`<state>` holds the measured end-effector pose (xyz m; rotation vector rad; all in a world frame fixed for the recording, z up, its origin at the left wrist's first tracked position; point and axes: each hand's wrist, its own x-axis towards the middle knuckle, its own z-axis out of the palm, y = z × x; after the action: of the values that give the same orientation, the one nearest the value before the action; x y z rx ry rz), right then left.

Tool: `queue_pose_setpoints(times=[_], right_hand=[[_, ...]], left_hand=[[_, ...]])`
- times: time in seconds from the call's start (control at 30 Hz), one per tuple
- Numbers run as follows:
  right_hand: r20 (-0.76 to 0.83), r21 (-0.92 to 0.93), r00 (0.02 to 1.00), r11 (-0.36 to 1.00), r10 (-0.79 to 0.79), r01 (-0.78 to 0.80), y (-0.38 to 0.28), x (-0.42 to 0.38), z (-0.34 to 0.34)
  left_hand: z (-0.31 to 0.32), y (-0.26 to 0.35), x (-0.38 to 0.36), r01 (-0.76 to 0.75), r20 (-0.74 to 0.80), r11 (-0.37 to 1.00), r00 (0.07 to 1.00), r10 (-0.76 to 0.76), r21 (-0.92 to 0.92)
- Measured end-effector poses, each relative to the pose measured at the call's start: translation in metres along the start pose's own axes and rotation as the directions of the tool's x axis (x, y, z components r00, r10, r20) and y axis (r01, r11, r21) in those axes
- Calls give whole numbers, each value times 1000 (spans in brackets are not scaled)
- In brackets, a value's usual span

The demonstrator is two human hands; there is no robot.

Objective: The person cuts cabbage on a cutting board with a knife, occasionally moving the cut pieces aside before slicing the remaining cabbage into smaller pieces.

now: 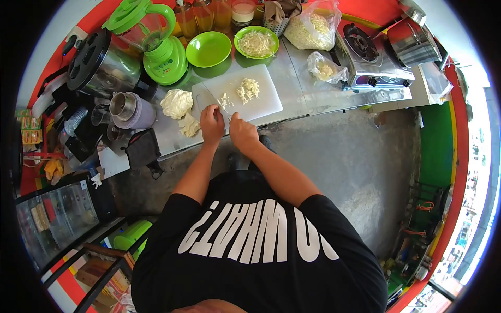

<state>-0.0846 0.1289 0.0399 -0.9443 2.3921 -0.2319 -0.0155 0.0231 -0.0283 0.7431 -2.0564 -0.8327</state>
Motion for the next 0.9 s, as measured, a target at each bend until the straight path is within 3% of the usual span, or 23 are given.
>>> queue_pose_setpoints(times=[0.17, 0.23, 0.37, 0.43, 0.67, 0.9], right_hand=[[26, 14, 999, 1000, 27, -28, -2, 4, -2], [0, -25, 999, 998, -53, 53, -1, 11, -7], [7, -7, 998, 998, -56, 56, -1, 4, -8], [26, 37, 1000, 999, 11, -12, 0, -4, -4], [18, 10, 998, 999, -54, 54, -10, 4, -15], [21, -25, 1000, 1000, 4, -3, -5, 0, 2]], left_hand=[[-2, 2, -1, 12, 28, 1000, 1000, -12, -2], [-2, 3, 0, -9, 33, 1000, 999, 9, 5], [-2, 3, 0, -39, 28, 999, 999, 39, 21], [-1, 3, 1, -45, 30, 999, 999, 45, 20], [1, 1, 1, -43, 16, 999, 999, 42, 26], [1, -2, 1, -7, 22, 1000, 1000, 7, 11]])
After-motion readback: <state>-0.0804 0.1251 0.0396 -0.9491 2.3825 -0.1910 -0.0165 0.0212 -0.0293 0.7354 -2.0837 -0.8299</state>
